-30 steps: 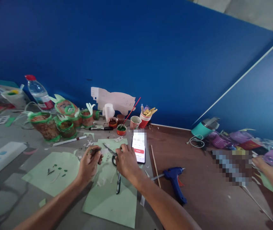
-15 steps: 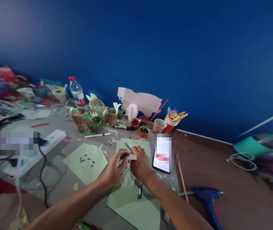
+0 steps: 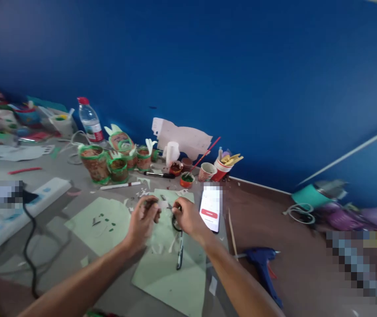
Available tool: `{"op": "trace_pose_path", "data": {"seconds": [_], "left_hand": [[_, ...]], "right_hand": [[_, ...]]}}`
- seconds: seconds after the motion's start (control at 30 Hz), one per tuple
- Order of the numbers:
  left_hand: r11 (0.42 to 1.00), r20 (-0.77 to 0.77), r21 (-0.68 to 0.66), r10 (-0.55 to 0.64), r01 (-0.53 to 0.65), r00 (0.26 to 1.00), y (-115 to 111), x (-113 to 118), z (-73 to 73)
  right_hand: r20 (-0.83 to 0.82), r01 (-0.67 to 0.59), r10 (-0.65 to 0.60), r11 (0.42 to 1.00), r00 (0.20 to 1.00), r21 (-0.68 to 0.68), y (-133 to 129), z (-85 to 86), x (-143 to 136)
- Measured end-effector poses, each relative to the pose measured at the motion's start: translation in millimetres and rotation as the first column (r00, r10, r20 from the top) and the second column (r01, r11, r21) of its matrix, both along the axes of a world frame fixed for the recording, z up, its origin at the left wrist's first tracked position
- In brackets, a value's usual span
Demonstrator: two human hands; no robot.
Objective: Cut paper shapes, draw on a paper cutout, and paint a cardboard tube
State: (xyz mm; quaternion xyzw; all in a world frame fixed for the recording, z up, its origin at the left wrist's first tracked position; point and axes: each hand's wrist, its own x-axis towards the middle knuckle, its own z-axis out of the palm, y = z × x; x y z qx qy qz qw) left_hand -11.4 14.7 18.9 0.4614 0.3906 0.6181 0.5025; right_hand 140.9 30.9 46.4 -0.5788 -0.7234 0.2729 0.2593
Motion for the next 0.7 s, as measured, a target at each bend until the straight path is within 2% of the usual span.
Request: {"op": "trace_pose_path", "data": {"seconds": [0.07,0.17,0.3,0.43,0.7], "left_hand": [[0.999,0.071,-0.027,0.049,-0.048,0.996,6,0,2.0],[0.996,0.073,-0.064,0.058,-0.054,0.996,9,2,2.6],[0.997,-0.06,-0.074,-0.02,0.015,0.998,5,4,-4.1],[0.991,-0.241,-0.053,-0.128,0.119,0.962,2,4,-11.5],[0.98,-0.368,-0.001,-0.186,0.199,0.911,2,3,-8.7]], "right_hand": [[-0.06,0.06,-0.062,0.998,0.996,-0.033,-2,2.4,6],[-0.16,0.109,-0.12,0.991,0.98,-0.075,-9,2.7,11],[-0.283,0.125,-0.155,0.985,0.947,-0.12,-19,1.2,10],[-0.365,0.133,-0.178,0.981,0.914,-0.144,-24,-3.9,10],[-0.448,0.12,-0.199,0.973,0.872,-0.198,-26,-15.4,10]]}}
